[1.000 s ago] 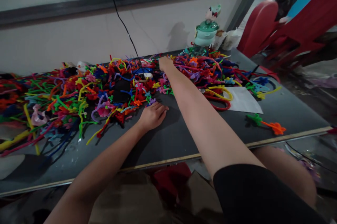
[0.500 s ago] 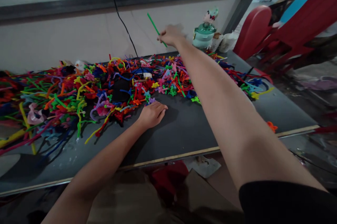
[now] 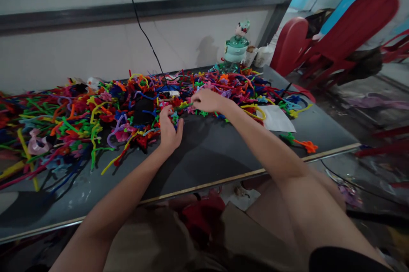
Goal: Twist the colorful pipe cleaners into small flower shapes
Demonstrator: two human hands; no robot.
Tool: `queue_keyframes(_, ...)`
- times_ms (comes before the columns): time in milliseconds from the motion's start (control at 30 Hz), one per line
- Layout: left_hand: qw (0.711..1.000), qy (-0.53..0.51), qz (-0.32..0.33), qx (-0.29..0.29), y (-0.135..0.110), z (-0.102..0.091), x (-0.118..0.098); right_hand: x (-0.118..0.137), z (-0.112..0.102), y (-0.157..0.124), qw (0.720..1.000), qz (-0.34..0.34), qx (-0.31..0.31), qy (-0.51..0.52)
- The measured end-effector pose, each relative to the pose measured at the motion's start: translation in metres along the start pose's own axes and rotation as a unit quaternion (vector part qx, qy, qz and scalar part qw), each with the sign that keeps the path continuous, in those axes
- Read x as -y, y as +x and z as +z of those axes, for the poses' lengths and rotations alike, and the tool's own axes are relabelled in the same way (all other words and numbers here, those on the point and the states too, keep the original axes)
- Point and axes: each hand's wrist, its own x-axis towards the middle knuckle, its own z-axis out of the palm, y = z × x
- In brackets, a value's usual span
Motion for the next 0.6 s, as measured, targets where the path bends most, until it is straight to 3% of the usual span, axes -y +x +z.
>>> queue_keyframes(100, 0.997, 0.023, 0.014, 0.070, 0.001, 0.001, 0.001, -0.002, 0.017, -0.013, 0.989, -0.064, 0.129, 0.042)
queue_keyframes(200, 0.984, 0.069, 0.011, 0.165, -0.001, 0.002, -0.002, -0.007, 0.016, -0.008, 0.981, -0.065, 0.160, 0.090)
queue_keyframes(300, 0.969, 0.119, -0.016, 0.214, -0.003, 0.001, -0.007, -0.015, 0.004, 0.013, 0.988, -0.043, 0.111, 0.098)
queue_keyframes(400, 0.955, 0.126, 0.006, 0.269, -0.002, -0.001, -0.011, -0.027, -0.004, 0.051, 0.998, 0.016, -0.053, 0.014)
queue_keyframes(433, 0.949, 0.124, 0.023, 0.287, -0.001, -0.002, -0.011, -0.031, -0.004, 0.066, 0.996, 0.039, -0.082, -0.018)
queue_keyframes(500, 0.940, 0.116, 0.050, 0.316, 0.000, -0.001, -0.011, -0.040, -0.001, 0.097, 0.990, 0.077, -0.091, -0.073)
queue_keyframes(600, 0.939, 0.098, 0.052, 0.325, 0.000, 0.000, -0.008, -0.051, 0.012, 0.132, 0.980, 0.134, -0.044, -0.143)
